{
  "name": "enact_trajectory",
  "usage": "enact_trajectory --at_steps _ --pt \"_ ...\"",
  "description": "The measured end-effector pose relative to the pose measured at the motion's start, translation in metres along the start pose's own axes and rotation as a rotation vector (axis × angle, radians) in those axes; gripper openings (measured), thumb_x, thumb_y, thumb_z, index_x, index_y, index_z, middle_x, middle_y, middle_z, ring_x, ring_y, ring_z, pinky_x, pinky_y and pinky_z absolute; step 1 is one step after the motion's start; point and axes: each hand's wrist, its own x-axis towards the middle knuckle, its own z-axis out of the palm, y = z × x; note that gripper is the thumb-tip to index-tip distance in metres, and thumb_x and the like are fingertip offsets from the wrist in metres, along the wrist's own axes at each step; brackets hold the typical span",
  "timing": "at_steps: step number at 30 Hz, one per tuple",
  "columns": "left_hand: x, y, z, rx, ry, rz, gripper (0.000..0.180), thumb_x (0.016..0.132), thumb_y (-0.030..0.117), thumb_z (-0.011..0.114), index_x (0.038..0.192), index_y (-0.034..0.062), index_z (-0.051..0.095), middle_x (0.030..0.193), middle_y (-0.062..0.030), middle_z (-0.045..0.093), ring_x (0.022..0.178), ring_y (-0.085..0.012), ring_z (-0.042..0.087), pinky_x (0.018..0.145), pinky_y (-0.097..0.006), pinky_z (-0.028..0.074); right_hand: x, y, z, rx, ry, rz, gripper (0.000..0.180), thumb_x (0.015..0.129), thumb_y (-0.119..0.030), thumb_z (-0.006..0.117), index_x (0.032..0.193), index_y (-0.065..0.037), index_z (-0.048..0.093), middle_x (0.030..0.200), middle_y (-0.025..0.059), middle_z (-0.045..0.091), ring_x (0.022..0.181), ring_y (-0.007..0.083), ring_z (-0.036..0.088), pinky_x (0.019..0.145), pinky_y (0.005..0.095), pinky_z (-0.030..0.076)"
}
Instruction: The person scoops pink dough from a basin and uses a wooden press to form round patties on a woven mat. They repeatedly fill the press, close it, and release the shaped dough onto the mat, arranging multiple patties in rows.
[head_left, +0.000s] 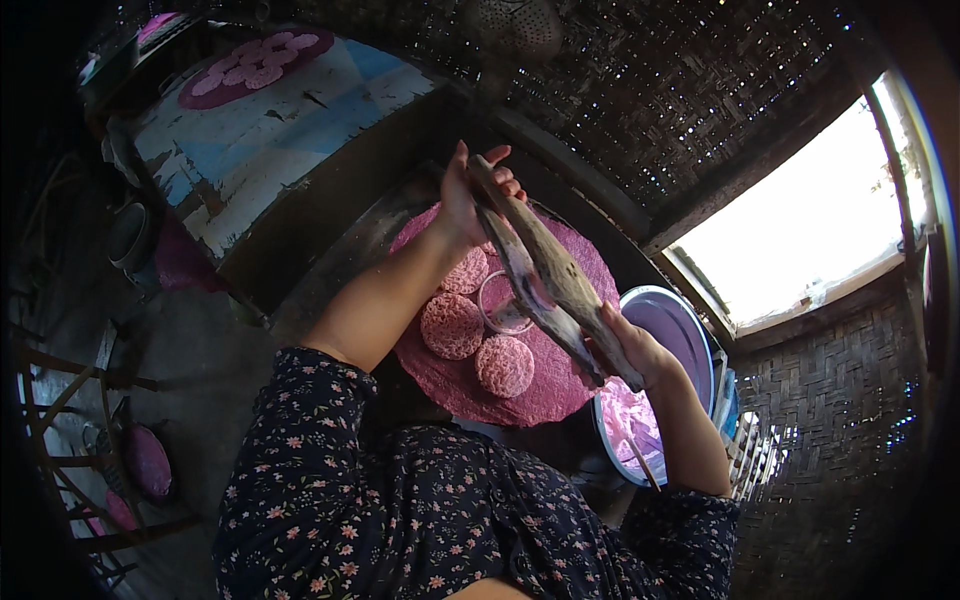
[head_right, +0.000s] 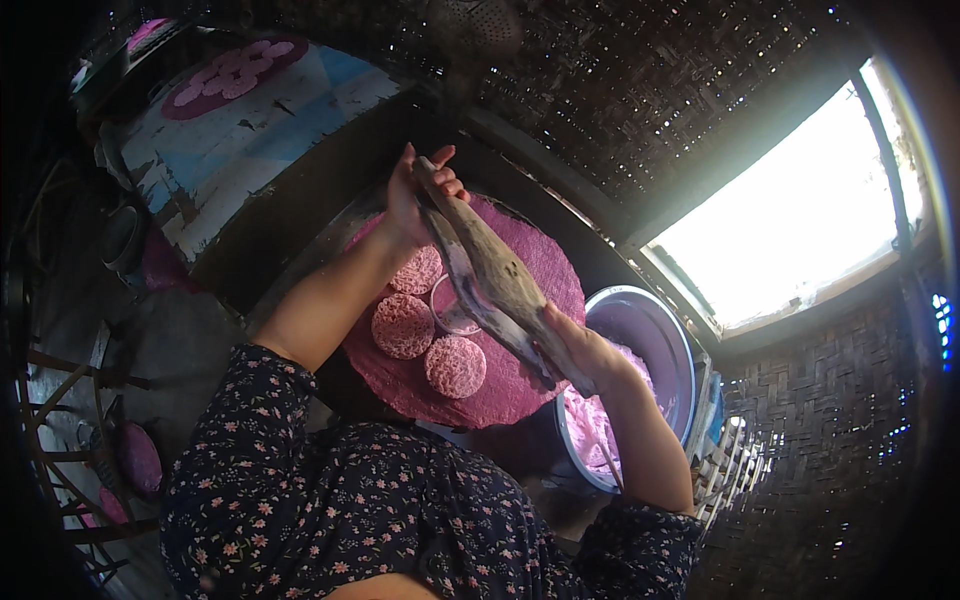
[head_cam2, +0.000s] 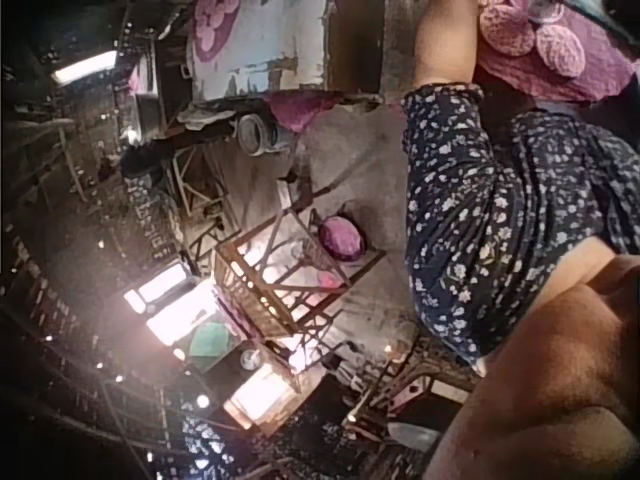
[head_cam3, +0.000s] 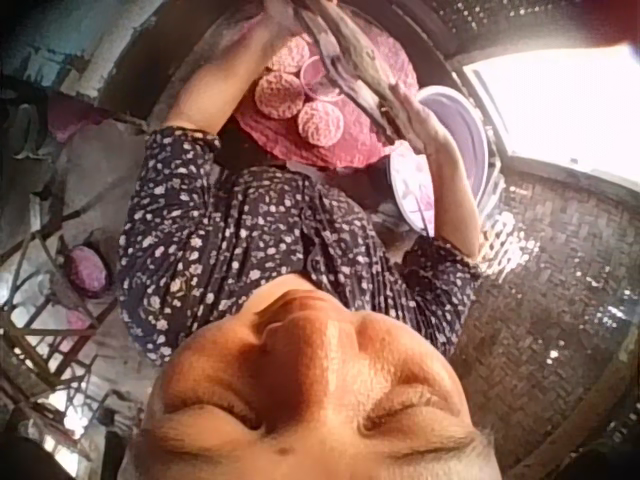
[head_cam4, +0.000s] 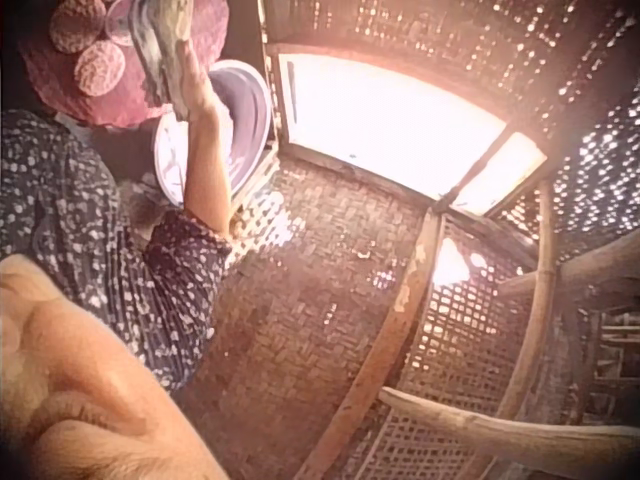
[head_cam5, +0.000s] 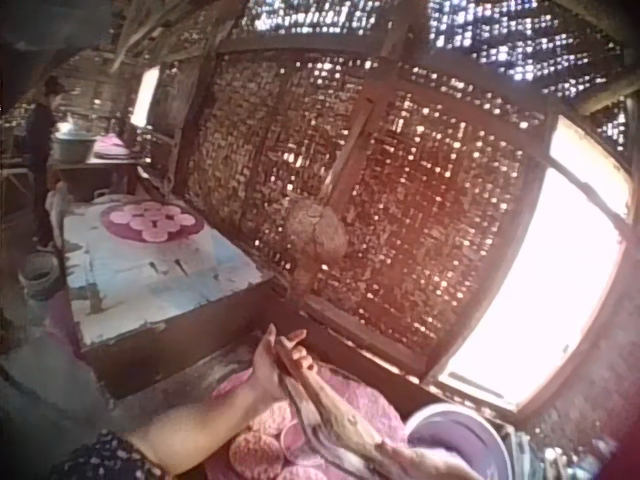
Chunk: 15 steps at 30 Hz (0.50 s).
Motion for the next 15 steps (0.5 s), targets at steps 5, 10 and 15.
enact_trajectory --at_steps 5,10,15 --pt "0.008 0.027 0.004 0.074 0.008 0.061 0.064 0.091 0.064 0.026 0.11 0.0088 0.052 0.059 -0.0002 0.047 0.056 -0.0176 0.049 0.071 -0.039 0.042 0.025 -0.011 0.011 -0.083 0.065 -0.067 0.067 0.093 -0.061 0.03 0.096 -0.001 0.06 0.074 0.0125 0.064 0.059 0.0209 0.063 0.053 0.0311 0.049" --pt "0.019 0.02 0.008 0.056 0.05 0.105 0.061 0.091 0.062 0.027 0.103 0.0099 0.056 0.055 0.0024 0.043 0.051 -0.0138 0.045 0.067 -0.034 0.039 0.022 -0.028 0.008 -0.301 0.309 -0.053 0.066 0.092 -0.059 0.036 0.081 0.0 0.062 0.064 0.0089 0.061 0.052 0.0166 0.059 0.05 0.0295 0.049" --pt "0.013 -0.006 0.01 -0.004 0.167 0.075 0.062 0.091 0.063 0.027 0.096 0.0103 0.058 0.05 0.0031 0.039 0.047 -0.0133 0.042 0.063 -0.032 0.038 -0.002 -0.028 0.002 -0.402 0.328 -0.028 0.064 0.093 -0.056 0.039 0.076 0.001 0.062 0.059 0.0072 0.058 0.046 0.0148 0.056 0.047 0.0279 0.046"
